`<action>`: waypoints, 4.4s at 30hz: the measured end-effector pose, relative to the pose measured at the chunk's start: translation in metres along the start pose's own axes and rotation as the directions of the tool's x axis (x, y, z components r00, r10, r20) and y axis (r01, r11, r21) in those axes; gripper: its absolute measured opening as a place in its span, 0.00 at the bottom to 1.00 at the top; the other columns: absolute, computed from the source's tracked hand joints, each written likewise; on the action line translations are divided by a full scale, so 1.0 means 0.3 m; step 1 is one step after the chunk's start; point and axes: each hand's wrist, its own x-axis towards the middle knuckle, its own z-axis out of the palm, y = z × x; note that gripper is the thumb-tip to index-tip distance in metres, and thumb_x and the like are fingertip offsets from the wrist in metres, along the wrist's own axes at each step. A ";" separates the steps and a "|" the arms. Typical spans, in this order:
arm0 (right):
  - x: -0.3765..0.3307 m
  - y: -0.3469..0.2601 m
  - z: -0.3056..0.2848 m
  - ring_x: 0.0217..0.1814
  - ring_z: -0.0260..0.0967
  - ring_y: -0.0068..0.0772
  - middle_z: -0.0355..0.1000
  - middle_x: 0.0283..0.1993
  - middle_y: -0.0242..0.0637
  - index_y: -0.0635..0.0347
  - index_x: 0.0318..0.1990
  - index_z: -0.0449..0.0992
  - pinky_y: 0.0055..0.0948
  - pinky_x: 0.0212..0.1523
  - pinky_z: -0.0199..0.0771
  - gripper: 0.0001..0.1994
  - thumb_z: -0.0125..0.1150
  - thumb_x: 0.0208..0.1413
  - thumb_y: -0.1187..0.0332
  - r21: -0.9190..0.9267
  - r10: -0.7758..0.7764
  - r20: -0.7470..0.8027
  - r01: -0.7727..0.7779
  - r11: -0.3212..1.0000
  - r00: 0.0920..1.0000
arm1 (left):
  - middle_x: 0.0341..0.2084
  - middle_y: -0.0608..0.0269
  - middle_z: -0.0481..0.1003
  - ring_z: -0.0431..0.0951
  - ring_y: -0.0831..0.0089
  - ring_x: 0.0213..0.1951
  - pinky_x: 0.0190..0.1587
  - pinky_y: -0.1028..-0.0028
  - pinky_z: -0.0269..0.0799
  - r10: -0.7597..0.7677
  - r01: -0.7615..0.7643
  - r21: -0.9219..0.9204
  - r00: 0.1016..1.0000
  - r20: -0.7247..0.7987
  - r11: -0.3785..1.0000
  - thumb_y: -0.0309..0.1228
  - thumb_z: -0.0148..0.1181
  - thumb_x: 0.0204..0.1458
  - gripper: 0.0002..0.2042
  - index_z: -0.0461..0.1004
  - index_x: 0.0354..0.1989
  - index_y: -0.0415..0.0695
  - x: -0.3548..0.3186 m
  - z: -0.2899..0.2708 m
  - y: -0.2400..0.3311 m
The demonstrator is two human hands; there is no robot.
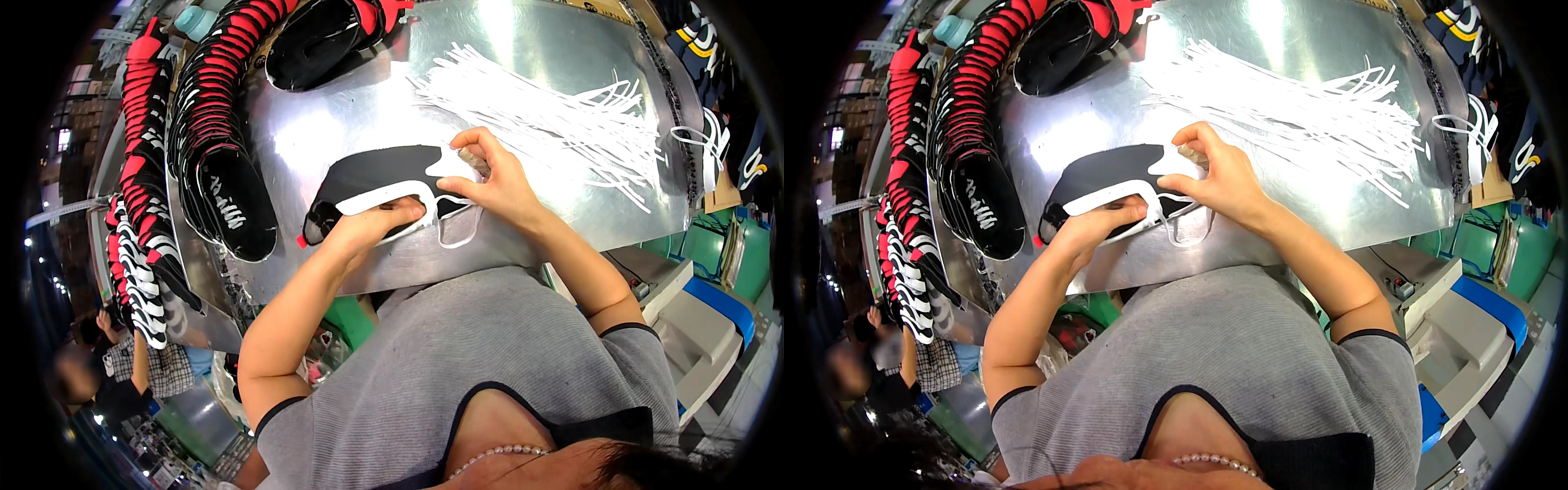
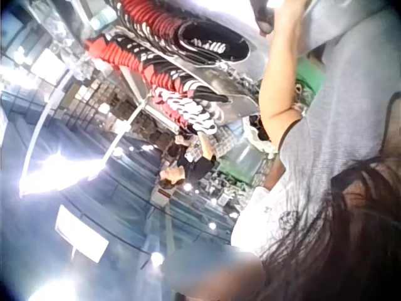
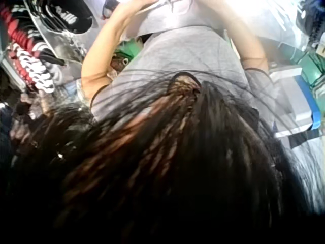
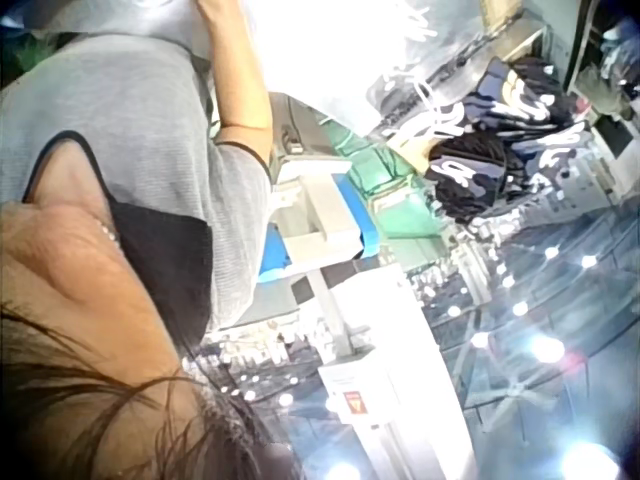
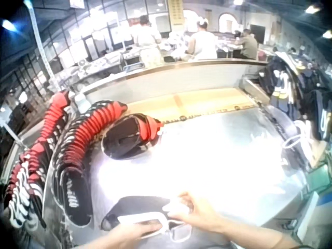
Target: The person threads white shoelaces through the eyelets of a black and white shoe upper by hand.
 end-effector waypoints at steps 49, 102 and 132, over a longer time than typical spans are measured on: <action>-0.010 -0.026 -0.081 0.32 0.65 0.18 0.71 0.32 0.27 0.60 0.41 0.78 0.21 0.32 0.64 0.09 0.67 0.54 0.70 0.188 -0.335 -0.033 0.335 0.923 0.942 | 0.51 0.58 0.75 0.71 0.64 0.49 0.52 0.68 0.66 0.884 -0.629 0.665 0.456 -0.103 0.402 0.24 0.67 0.46 0.03 0.80 0.30 0.42 0.027 0.119 0.184; 0.096 -0.151 -0.068 0.33 0.75 0.48 0.75 0.29 0.46 0.61 0.39 0.70 0.42 0.35 0.71 0.08 0.54 0.62 0.66 -0.530 0.118 0.319 0.074 0.845 0.941 | 0.26 0.67 0.76 0.72 0.82 0.30 0.35 0.81 0.65 0.073 -0.084 -0.331 0.996 -0.045 0.940 0.35 0.52 0.61 0.13 0.78 0.33 0.38 0.075 0.060 -0.021; 0.117 0.020 0.036 0.25 0.60 0.14 0.70 0.31 0.29 0.61 0.52 0.70 0.18 0.27 0.63 0.11 0.50 0.66 0.69 0.401 0.006 -0.158 0.059 0.914 0.987 | 0.40 0.59 0.76 0.73 0.65 0.43 0.46 0.72 0.68 0.771 -0.485 0.676 0.605 -0.199 0.555 0.21 0.71 0.42 0.07 0.78 0.28 0.38 -0.056 0.144 -0.033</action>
